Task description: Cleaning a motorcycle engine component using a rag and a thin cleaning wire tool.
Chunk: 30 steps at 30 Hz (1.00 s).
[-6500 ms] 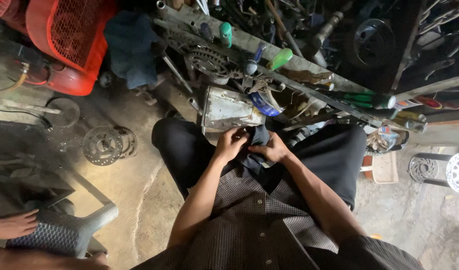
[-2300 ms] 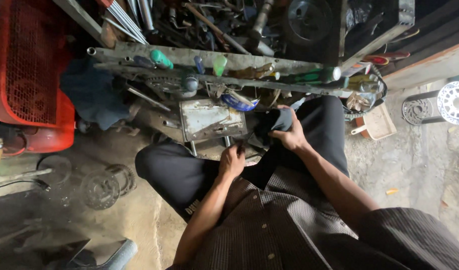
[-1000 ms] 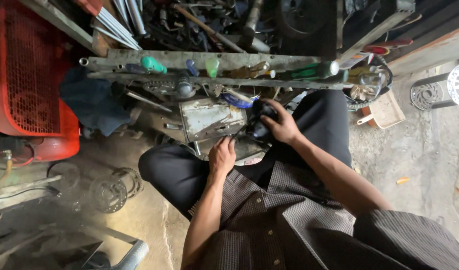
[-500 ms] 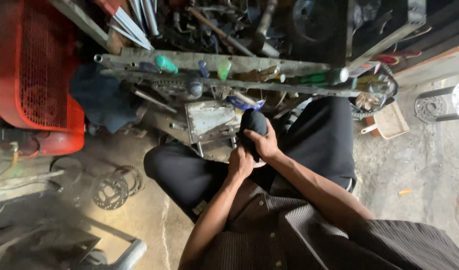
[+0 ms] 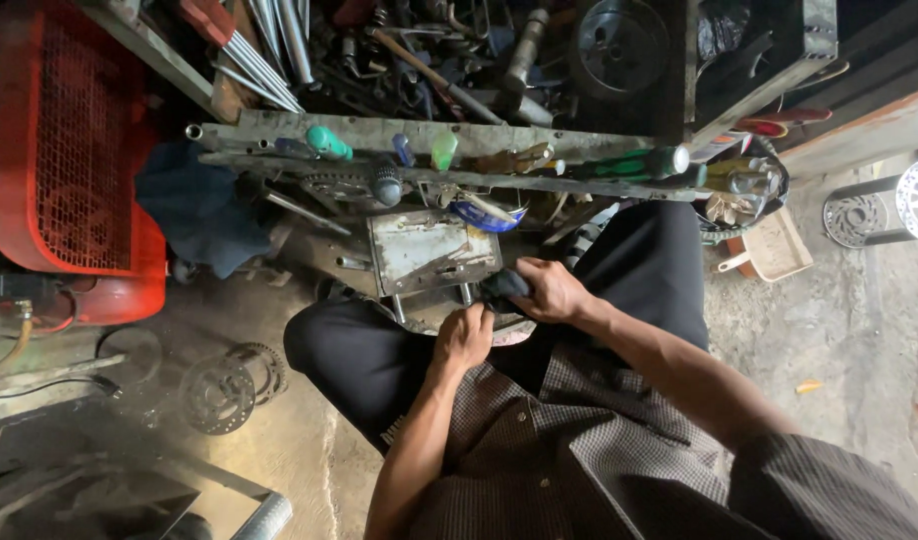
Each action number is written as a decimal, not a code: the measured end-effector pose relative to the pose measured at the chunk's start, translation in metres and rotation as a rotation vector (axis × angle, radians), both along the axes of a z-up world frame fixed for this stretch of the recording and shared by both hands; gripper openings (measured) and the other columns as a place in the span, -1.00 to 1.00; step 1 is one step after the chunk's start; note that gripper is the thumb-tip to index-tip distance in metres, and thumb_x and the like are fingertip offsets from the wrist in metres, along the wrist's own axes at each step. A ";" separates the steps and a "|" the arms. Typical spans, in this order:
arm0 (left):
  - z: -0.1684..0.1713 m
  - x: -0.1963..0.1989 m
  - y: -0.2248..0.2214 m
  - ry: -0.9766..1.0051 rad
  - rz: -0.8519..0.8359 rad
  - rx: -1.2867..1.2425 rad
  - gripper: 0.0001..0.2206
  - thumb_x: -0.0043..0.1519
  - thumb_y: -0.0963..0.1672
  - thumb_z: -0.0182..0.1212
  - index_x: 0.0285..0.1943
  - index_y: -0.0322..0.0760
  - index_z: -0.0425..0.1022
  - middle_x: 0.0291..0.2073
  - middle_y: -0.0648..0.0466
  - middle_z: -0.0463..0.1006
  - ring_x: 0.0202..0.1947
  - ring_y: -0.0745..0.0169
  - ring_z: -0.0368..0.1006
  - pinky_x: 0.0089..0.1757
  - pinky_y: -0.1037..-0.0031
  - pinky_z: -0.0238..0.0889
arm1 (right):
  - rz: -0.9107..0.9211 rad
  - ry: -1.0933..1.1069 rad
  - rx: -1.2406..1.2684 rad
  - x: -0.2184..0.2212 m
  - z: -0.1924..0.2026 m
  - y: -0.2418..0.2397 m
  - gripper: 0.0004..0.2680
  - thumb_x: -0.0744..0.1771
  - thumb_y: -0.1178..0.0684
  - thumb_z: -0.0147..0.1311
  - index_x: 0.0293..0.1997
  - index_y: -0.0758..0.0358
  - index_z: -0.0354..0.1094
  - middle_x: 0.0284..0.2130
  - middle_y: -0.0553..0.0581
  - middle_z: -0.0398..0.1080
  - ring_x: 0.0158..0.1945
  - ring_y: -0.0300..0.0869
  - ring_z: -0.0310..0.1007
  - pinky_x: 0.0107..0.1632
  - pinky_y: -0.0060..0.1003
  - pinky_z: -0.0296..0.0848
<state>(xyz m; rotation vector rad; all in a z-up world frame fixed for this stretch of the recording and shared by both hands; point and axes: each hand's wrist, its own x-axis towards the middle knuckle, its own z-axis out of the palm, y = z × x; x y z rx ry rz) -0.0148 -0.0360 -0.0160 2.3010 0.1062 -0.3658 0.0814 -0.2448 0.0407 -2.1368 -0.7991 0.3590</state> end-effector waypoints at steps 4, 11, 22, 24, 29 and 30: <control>0.034 0.011 0.010 0.104 -0.042 -0.056 -0.56 0.33 0.06 -0.11 -0.25 -0.31 0.59 -0.44 -0.25 0.61 -0.43 -0.20 0.53 -0.32 0.10 0.33 | 0.140 -0.154 -0.028 0.007 -0.005 -0.009 -0.64 0.18 0.14 0.26 0.05 0.31 0.35 -0.23 0.28 0.48 -0.20 0.13 0.50 -0.18 -0.10 0.49; 0.013 0.014 0.034 -0.108 0.159 -0.359 -0.56 0.33 0.07 -0.12 -0.30 -0.37 0.44 -0.54 -0.16 0.47 -0.48 -0.16 0.43 -0.39 0.12 0.19 | -0.415 0.727 0.653 0.000 -0.047 -0.021 -0.77 0.40 0.09 0.05 0.18 0.29 0.32 -0.17 0.00 0.49 -0.13 -0.29 0.46 -0.02 -0.33 0.48; -0.004 0.009 0.027 -0.053 -0.040 -0.181 -0.62 0.30 0.01 -0.11 -0.33 -0.29 0.52 -0.62 -0.11 0.48 -0.58 -0.12 0.41 -0.45 0.15 0.19 | -0.203 0.858 0.396 -0.005 -0.042 -0.005 -0.83 0.39 0.07 0.10 -0.03 0.37 0.48 -0.30 -0.01 0.52 -0.23 -0.30 0.44 -0.11 -0.34 0.46; -0.031 0.006 0.030 -0.261 -0.152 -0.222 -0.66 0.33 -0.02 -0.07 -0.33 -0.36 0.46 -0.53 -0.13 0.47 -0.50 -0.10 0.38 -0.41 0.17 0.17 | -0.135 0.772 0.489 -0.005 -0.040 -0.007 -0.83 0.38 0.09 0.09 -0.02 0.37 0.46 -0.29 -0.01 0.52 -0.20 -0.33 0.43 -0.10 -0.36 0.46; -0.001 0.012 0.020 0.039 0.036 -0.449 -0.63 0.27 0.00 -0.03 -0.46 -0.35 0.38 -0.66 -0.04 0.38 -0.60 0.12 0.29 -0.44 0.26 0.10 | -0.310 0.915 0.562 -0.007 -0.076 -0.009 -0.82 0.37 0.10 0.06 0.01 0.37 0.46 -0.27 0.01 0.54 -0.23 -0.30 0.46 -0.11 -0.36 0.47; -0.005 0.012 0.019 0.064 0.057 -0.535 -0.63 0.27 0.00 -0.05 -0.49 -0.34 0.35 -0.66 0.02 0.36 -0.59 0.19 0.26 -0.44 0.30 0.09 | -0.413 1.014 0.623 -0.009 -0.093 -0.011 -0.82 0.38 0.10 0.04 0.02 0.39 0.45 -0.27 0.02 0.54 -0.24 -0.27 0.47 -0.12 -0.35 0.47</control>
